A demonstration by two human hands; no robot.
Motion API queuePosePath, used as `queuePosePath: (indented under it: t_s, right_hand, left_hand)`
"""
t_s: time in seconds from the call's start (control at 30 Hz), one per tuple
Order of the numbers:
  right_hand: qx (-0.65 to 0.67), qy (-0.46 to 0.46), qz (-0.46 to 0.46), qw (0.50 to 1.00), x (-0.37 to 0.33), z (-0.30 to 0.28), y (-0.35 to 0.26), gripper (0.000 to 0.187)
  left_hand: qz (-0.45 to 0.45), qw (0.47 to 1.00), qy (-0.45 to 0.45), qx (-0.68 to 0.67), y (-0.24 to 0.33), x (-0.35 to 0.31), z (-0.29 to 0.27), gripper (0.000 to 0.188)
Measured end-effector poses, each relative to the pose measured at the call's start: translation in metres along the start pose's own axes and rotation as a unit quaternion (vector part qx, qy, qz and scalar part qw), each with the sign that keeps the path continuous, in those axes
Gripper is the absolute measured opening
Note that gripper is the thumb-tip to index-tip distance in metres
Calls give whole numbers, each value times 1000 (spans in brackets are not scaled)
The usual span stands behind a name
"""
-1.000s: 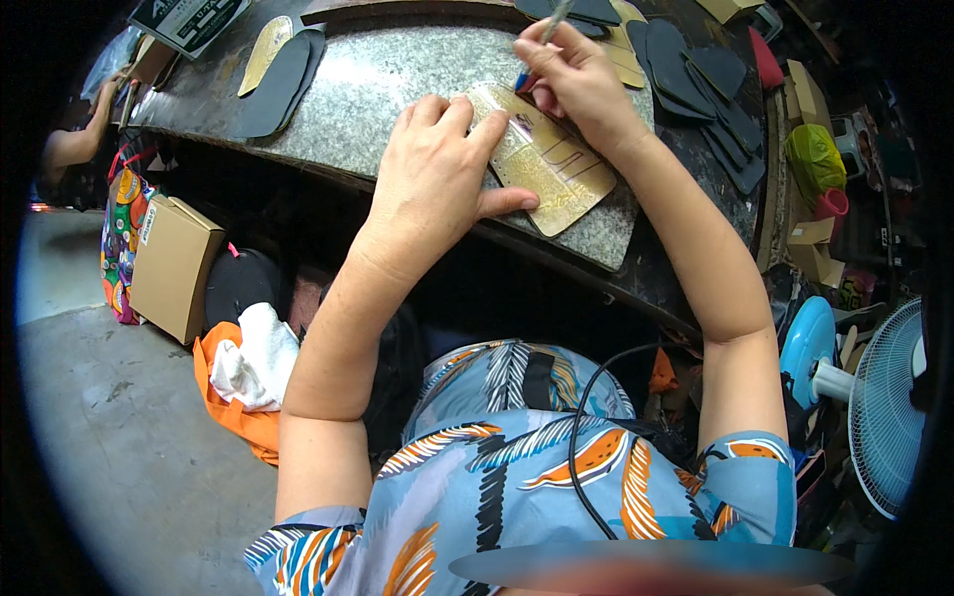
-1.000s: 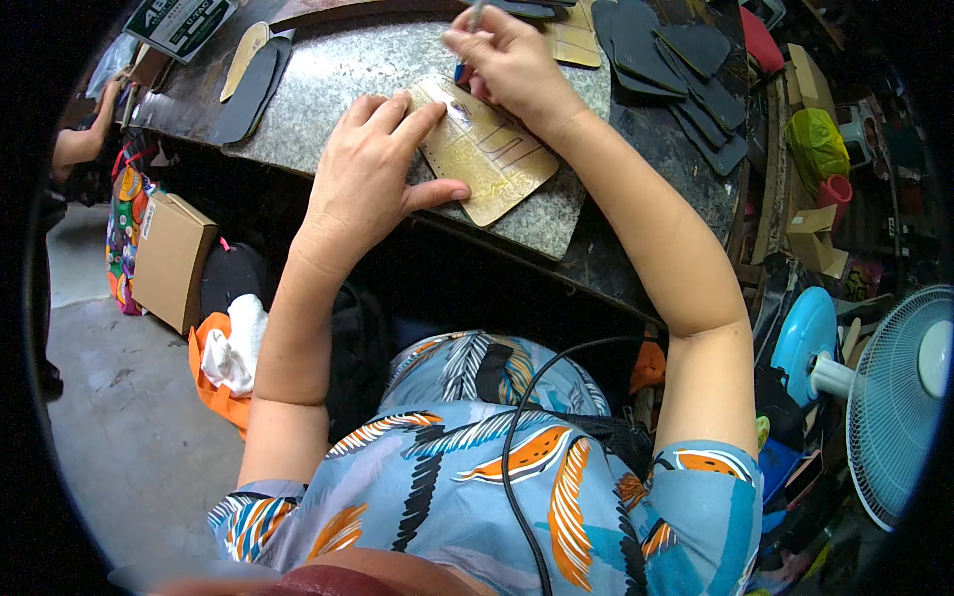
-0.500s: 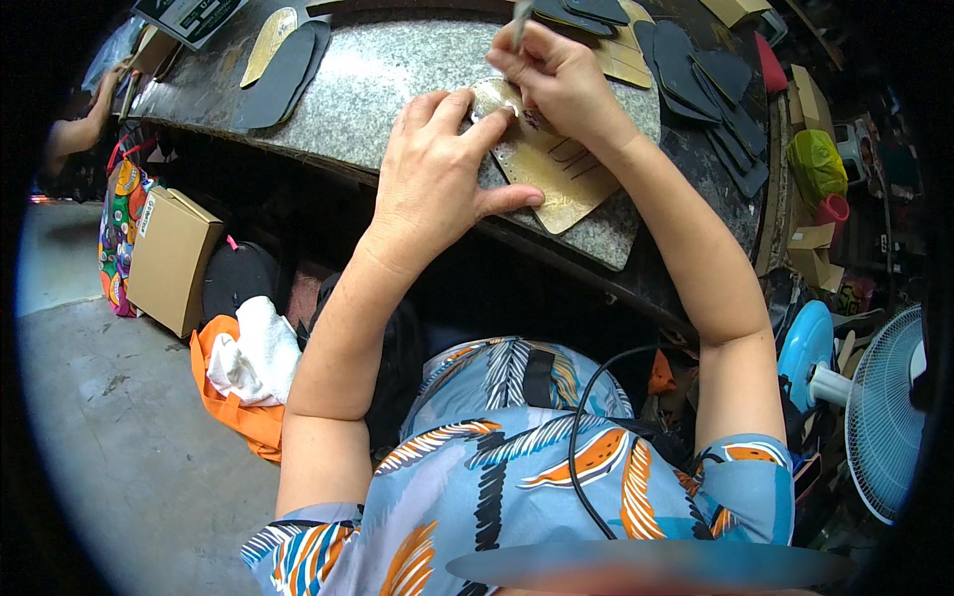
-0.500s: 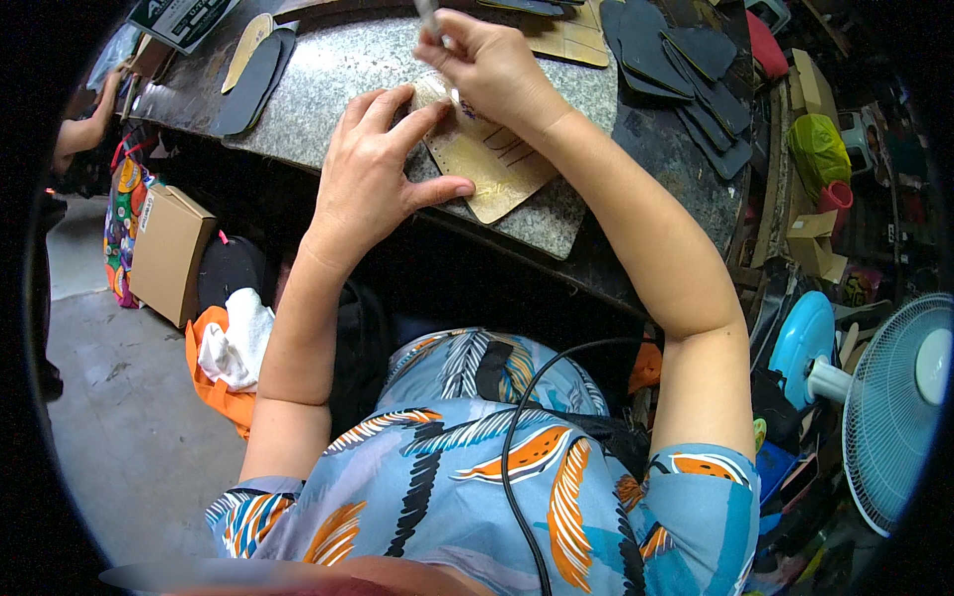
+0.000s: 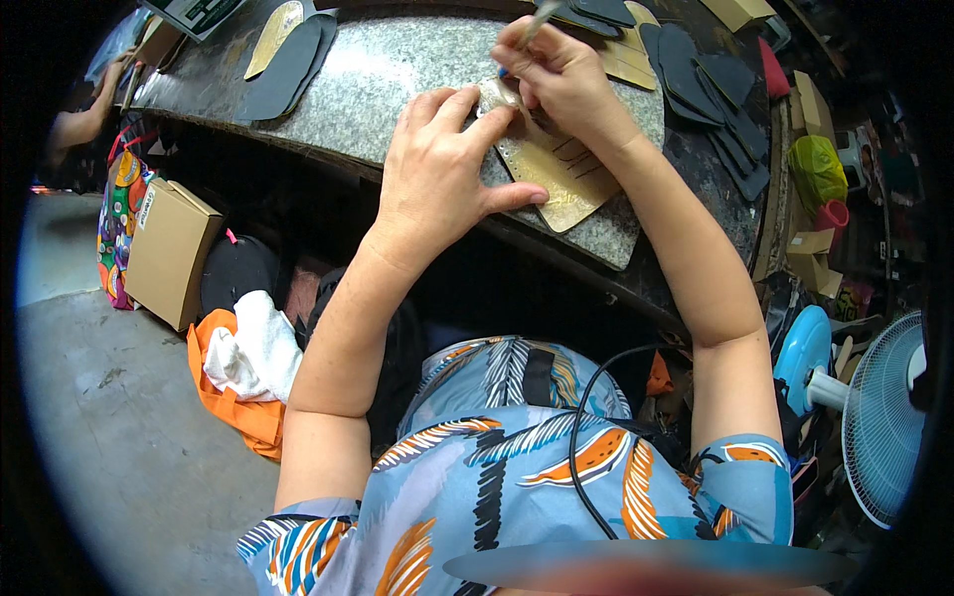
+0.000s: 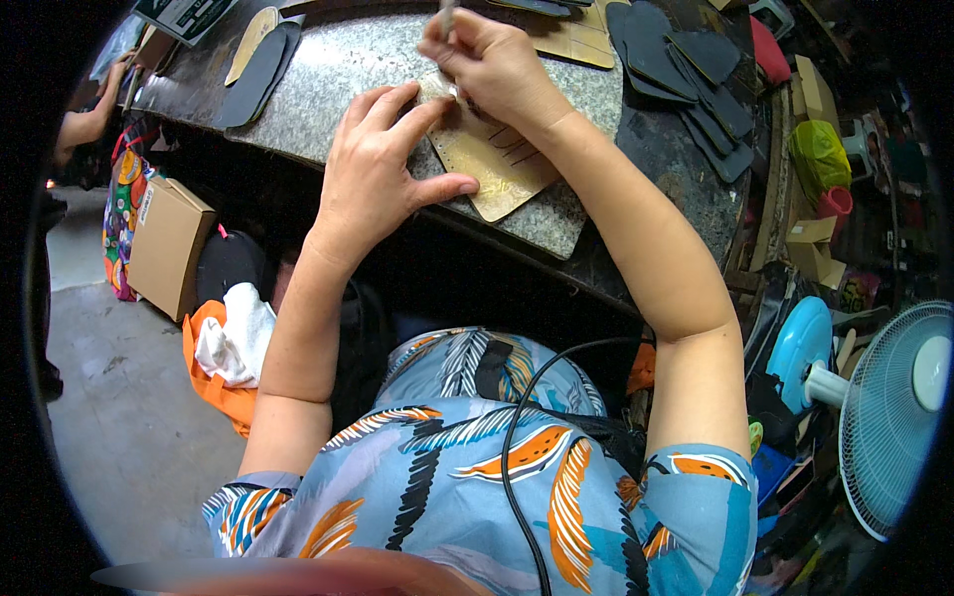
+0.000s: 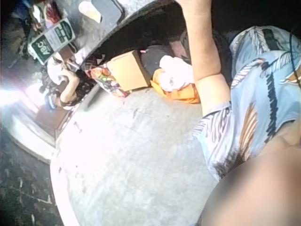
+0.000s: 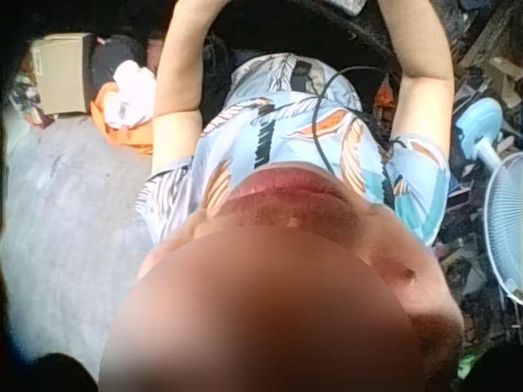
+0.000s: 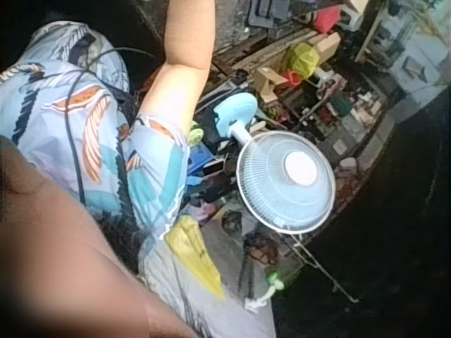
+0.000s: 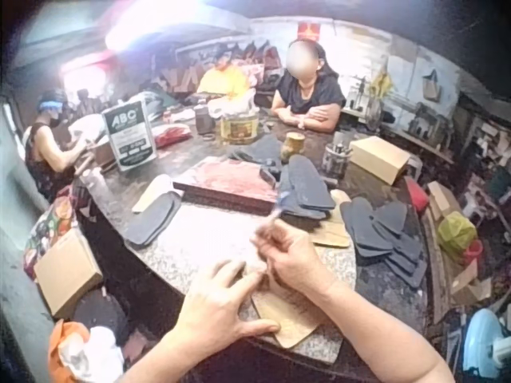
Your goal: The person marks a shoe insole with a pen using a cardboard template, then uses a handheld electric tool to grind the edges of the insole. The person handles multiple insoles and templates on a cluttered workbench.
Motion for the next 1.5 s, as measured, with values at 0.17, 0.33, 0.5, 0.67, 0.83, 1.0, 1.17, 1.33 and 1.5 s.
queuePosePath:
  t_s: [0.17,0.33,0.5,0.67,0.83,1.0,1.17,1.33,1.5]
  right_hand:
    - [74,31,62,995,-2,-3,11,13]
    - [4,-6,21,1000,2,4,6,12]
    - [48,2,37,998,-1,6,0,13]
    - [-28,-39,-5,999,-2,13,-8,13]
    - [-17,-12,-6,1000,2,9,-3,15]
    - [57,16,81,995,0,4,6,15]
    - [-156,-44,12,987,-3,11,-6,17]
    - [118,10,64,991,-2,7,3,17]
    - [-97,-38,11,994,-3,14,-4,14]
  left_hand:
    - [1,1000,16,7,-1,0,-1,82]
    - [-10,1000,17,-1,-3,-2,-2,92]
    - [-64,996,33,-57,-9,-4,0,109]
    - [-63,996,40,-47,-9,-6,2,127]
    - [-74,996,37,-28,-8,-7,3,138]
    - [-78,996,31,-20,-8,-7,3,140]
    - [-73,997,23,-13,-7,-7,5,141]
    - [-73,997,22,-6,-8,-7,4,140]
    - [-79,997,9,0,-8,-7,6,139]
Point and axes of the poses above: each hand's wrist, its own x-axis towards the middle knuckle, its own z-axis out of the palm, y = z × x, the point moved 6 cm from there along x, towards the middle knuckle, and after that the axes turned 3 degrees about -y, right-handed, at the moved point
